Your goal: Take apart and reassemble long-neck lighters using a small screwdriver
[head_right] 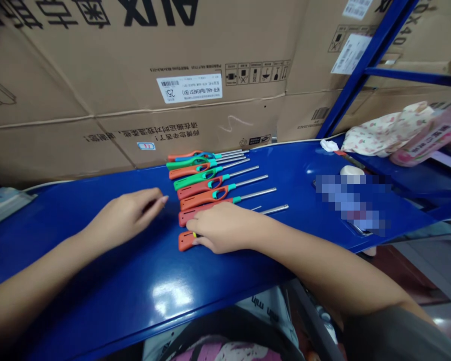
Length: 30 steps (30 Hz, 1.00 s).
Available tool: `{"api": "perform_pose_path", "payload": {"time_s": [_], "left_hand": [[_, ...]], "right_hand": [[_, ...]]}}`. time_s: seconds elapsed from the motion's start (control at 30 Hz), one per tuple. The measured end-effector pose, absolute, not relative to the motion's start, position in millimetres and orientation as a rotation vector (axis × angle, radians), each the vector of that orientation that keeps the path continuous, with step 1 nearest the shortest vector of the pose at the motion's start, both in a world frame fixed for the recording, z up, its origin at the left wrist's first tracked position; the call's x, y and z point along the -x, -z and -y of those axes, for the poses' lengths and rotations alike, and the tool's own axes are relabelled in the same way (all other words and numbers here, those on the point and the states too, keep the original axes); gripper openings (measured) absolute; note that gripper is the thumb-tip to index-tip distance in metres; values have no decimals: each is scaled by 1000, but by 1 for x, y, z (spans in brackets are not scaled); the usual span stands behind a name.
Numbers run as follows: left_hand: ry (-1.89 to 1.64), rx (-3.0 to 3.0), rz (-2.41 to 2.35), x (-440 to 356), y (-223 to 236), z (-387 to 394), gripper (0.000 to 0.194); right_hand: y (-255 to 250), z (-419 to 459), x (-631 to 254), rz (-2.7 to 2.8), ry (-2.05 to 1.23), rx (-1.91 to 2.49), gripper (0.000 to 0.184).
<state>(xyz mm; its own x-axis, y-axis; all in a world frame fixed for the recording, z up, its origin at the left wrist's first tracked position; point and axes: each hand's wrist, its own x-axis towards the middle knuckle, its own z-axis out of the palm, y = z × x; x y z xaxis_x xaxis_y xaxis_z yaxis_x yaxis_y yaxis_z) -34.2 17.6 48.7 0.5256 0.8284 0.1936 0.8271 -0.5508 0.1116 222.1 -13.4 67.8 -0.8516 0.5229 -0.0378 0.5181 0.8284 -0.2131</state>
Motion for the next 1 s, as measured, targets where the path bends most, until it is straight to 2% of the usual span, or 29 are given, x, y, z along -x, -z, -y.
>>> {"api": "perform_pose_path", "payload": {"time_s": [0.23,0.63,0.87,1.0], "left_hand": [[-629,-2411,-1803,92,-14,-80,28],[-783,-2345,-1927,95,-7,-78,15],[-847,-2390,-1812,92,-8,-73,18],[-1019,-2547,-1594,74,-23,-51,18]], "right_hand": [[-72,16,-222,2986,-379,915,16],[-64,16,-224,2988,-370,921,18],[-63,15,-222,2990,-359,871,18],[-69,12,-223,2816,-322,784,14]]}}
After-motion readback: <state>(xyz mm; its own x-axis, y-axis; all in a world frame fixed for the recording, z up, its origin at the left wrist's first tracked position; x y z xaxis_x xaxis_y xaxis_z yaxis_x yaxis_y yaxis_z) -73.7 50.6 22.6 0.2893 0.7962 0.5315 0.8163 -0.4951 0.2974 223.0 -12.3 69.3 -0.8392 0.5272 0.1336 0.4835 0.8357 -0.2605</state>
